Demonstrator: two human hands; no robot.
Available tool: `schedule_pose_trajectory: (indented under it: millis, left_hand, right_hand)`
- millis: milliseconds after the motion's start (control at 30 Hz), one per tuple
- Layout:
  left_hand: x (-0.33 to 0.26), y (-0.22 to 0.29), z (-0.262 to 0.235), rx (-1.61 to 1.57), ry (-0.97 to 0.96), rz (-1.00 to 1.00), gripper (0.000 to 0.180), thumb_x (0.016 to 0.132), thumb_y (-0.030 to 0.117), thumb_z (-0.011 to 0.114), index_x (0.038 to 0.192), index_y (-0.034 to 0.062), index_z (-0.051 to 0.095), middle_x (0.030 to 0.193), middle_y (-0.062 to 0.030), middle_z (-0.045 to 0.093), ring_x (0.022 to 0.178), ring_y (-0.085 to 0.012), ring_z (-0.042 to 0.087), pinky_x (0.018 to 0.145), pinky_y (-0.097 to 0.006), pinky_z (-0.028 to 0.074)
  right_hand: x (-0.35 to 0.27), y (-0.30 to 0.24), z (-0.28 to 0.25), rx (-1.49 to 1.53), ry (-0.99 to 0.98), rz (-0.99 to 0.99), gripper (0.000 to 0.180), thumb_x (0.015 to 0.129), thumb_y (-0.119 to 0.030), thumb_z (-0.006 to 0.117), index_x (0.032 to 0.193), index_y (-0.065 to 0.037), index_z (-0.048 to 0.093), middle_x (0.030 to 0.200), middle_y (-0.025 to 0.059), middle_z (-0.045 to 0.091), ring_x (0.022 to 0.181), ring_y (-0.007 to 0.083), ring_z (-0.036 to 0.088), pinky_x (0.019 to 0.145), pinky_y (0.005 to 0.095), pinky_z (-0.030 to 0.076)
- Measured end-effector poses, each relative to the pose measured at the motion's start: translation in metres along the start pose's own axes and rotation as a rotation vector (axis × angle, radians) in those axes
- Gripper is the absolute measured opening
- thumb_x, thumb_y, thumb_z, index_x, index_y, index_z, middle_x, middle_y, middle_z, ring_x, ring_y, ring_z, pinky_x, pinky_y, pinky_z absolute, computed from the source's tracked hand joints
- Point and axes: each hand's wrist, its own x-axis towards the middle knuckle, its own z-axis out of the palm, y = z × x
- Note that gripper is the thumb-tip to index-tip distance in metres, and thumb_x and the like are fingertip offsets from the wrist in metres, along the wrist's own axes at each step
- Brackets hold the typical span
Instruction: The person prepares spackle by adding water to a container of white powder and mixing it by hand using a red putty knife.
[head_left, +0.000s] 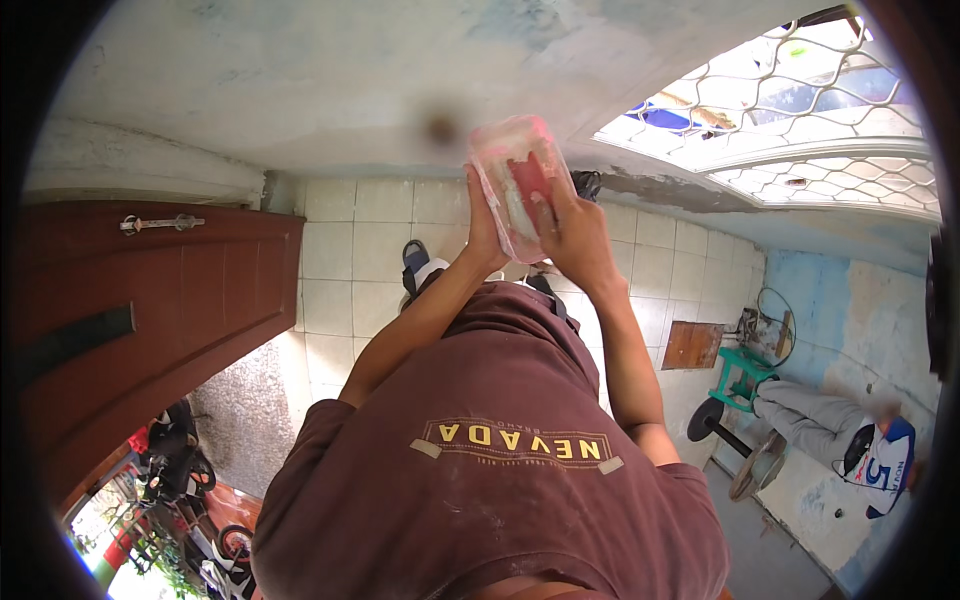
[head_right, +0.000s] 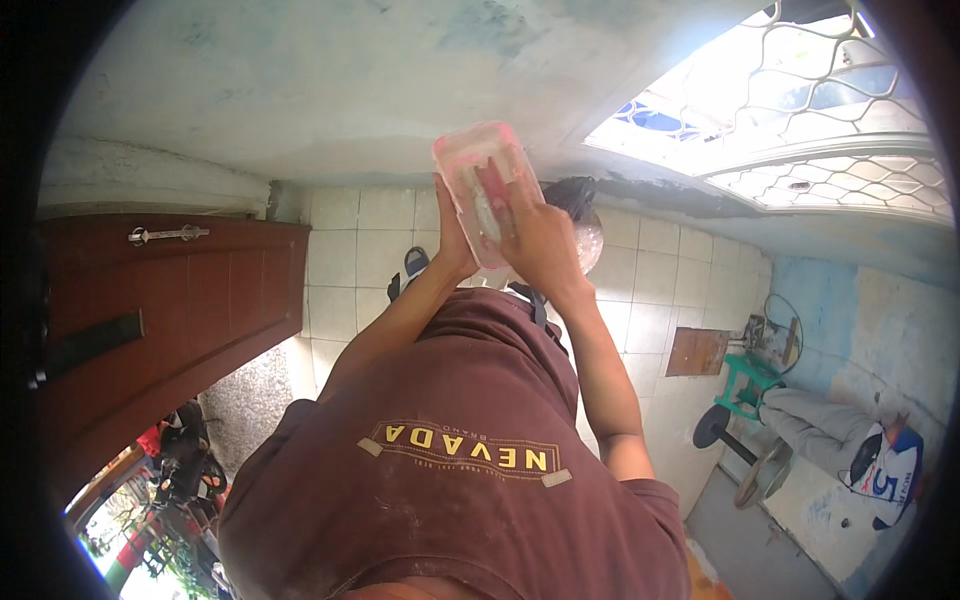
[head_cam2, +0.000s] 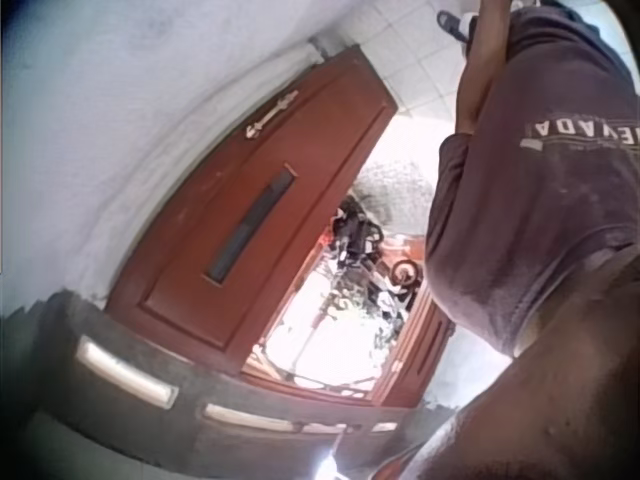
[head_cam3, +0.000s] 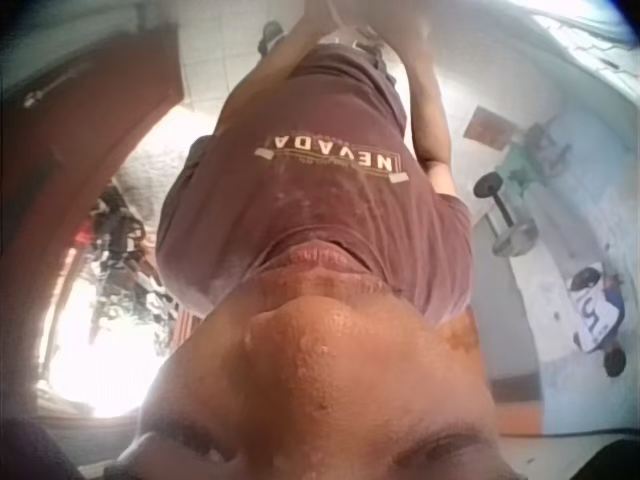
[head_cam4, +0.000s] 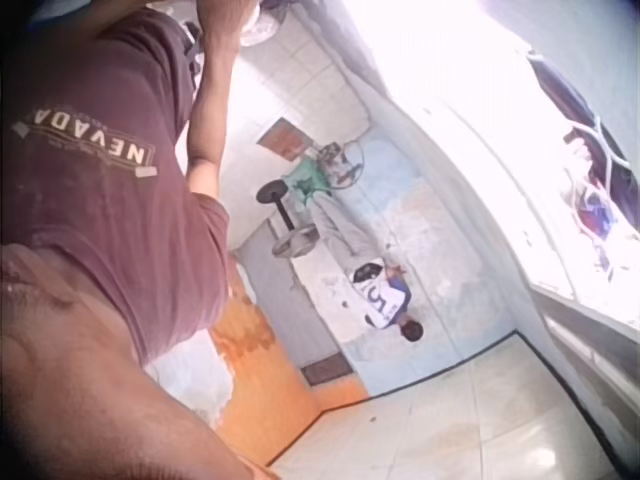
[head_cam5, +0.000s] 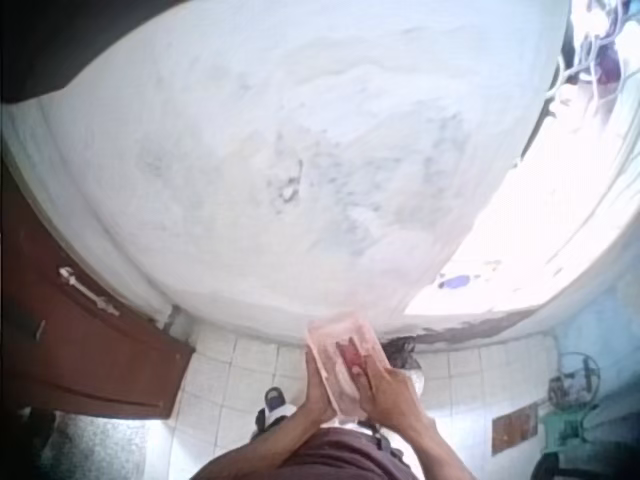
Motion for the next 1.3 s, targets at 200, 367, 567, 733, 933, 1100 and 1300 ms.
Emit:
schedule_pose_trajectory:
  millis: [200,367,567,733,933,1100,1300]
  left_hand:
    - [-0.009,0.003,0.002,-0.049,-0.071,-0.032,0.091,0.097,0.082,0.016,0.159,0.0164,0.033,0.151,-0.0092,0.049,0.137,-0.027,0.053,0.113,-0.046,0.048]
    - [-0.019,0.009,-0.001,-0.015,-0.033,-0.03,0.09,0.098,0.081,0.016,0.157,0.016,0.035,0.15,-0.0095,0.05,0.135,-0.0264,0.054,0.111,-0.044,0.05]
    - [-0.015,-0.001,0.0,-0.025,-0.017,0.023,0.087,0.099,0.08,0.018,0.156,0.0157,0.035,0.149,-0.0095,0.051,0.134,-0.0262,0.055,0.11,-0.043,0.05]
    - [-0.017,-0.002,0.006,-0.036,0.005,0.005,0.087,0.099,0.08,0.019,0.156,0.0157,0.035,0.149,-0.0099,0.051,0.134,-0.0263,0.055,0.11,-0.042,0.05]
    - [-0.015,-0.006,-0.002,0.015,0.002,-0.042,0.093,0.097,0.083,0.021,0.157,0.0136,0.036,0.148,-0.012,0.053,0.133,-0.0271,0.056,0.11,-0.043,0.05]
    - [-0.013,-0.005,-0.014,-0.013,-0.045,-0.073,0.092,0.097,0.083,0.021,0.155,0.0136,0.038,0.142,-0.012,0.057,0.126,-0.0264,0.06,0.106,-0.043,0.053]
    - [-0.009,-0.006,-0.02,0.035,0.001,-0.096,0.089,0.098,0.082,0.024,0.153,0.0135,0.041,0.139,-0.0118,0.058,0.124,-0.0258,0.061,0.105,-0.045,0.053]
  right_hand:
    - [0.002,0.005,-0.007,-0.142,0.074,0.017,0.018,0.101,-0.018,0.056,0.098,0.0,0.055,0.08,0.0228,0.067,0.071,0.0459,0.067,0.064,0.0559,0.052]
    - [-0.006,-0.008,0.028,-0.042,0.085,0.03,0.014,0.099,-0.013,0.054,0.103,0.001,0.054,0.075,0.0262,0.066,0.068,0.0465,0.067,0.064,0.0556,0.053]
    - [-0.019,-0.014,0.032,0.065,0.186,0.167,0.042,0.098,-0.011,0.055,0.136,0.007,0.053,0.069,0.026,0.065,0.063,0.0453,0.066,0.059,0.0529,0.051]
    - [-0.025,-0.02,0.03,0.113,0.23,0.207,0.039,0.098,-0.012,0.057,0.131,0.008,0.057,0.07,0.0258,0.065,0.061,0.044,0.065,0.057,0.0503,0.049]
    - [-0.03,0.001,0.03,0.088,0.078,0.001,0.047,0.101,-0.015,0.059,0.144,0.002,0.051,0.074,0.0277,0.065,0.068,0.0462,0.066,0.063,0.053,0.049]
    - [-0.022,0.006,0.018,0.088,-0.054,-0.029,0.022,0.097,-0.013,0.058,0.116,-0.001,0.057,0.08,0.0272,0.067,0.075,0.0472,0.066,0.067,0.0566,0.049]
    - [-0.009,0.0,0.003,-0.077,-0.222,-0.136,0.019,0.091,-0.01,0.06,0.109,-0.003,0.057,0.082,0.0218,0.07,0.078,0.0453,0.068,0.069,0.0553,0.052]
